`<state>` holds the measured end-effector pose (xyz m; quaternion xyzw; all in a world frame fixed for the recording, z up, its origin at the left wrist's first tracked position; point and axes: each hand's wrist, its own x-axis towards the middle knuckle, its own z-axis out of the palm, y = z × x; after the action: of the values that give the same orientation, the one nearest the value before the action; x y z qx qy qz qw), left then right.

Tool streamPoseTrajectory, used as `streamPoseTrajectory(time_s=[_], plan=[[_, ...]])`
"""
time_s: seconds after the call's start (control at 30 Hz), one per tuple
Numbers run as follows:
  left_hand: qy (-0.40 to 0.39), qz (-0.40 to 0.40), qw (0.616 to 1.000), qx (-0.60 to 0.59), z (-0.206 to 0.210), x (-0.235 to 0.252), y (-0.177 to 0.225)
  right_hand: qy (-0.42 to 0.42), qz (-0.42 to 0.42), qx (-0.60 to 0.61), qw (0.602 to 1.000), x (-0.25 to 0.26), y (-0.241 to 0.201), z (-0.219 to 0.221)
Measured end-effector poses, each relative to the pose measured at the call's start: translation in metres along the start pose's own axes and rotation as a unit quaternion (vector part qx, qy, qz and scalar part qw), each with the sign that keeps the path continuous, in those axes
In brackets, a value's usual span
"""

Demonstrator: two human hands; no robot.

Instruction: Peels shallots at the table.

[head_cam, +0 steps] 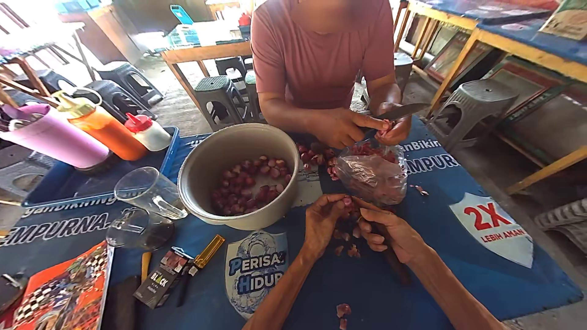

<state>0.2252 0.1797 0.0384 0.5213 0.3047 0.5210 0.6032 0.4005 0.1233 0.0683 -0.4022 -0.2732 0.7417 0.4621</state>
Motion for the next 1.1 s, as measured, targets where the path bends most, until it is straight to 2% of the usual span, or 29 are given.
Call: streamPoseTrajectory(time_s=[0.1,0.27,0.47,0.63,0.77,1.1], plan=[[0.019,0.017,0.999,0.035,0.003,-0.002,-0.001,0.008,-0.002,-0.003,1.0,0.0,0.0,0.001],[-0.003,0.039,0.997,0.07,0.007,-0.006,-0.001,0.022,-0.005,0.005,1.0,0.001,0.0,0.004],[0.002,-0.018,0.999,0.036,0.004,-0.003,0.006,0.021,-0.022,0.016,0.999,0.001,0.0,0.003],[0.011,-0.054,0.998,-0.004,-0.002,0.002,0.008,0.067,-0.053,-0.032,0.996,0.001,0.001,0.006],[0.009,-0.066,0.998,-0.007,-0.002,0.002,0.008,0.063,-0.058,-0.087,0.993,0.0,0.002,0.011],[0.06,-0.063,0.996,0.001,0.007,-0.002,0.012,0.052,-0.057,-0.115,0.99,0.001,0.003,0.012]])
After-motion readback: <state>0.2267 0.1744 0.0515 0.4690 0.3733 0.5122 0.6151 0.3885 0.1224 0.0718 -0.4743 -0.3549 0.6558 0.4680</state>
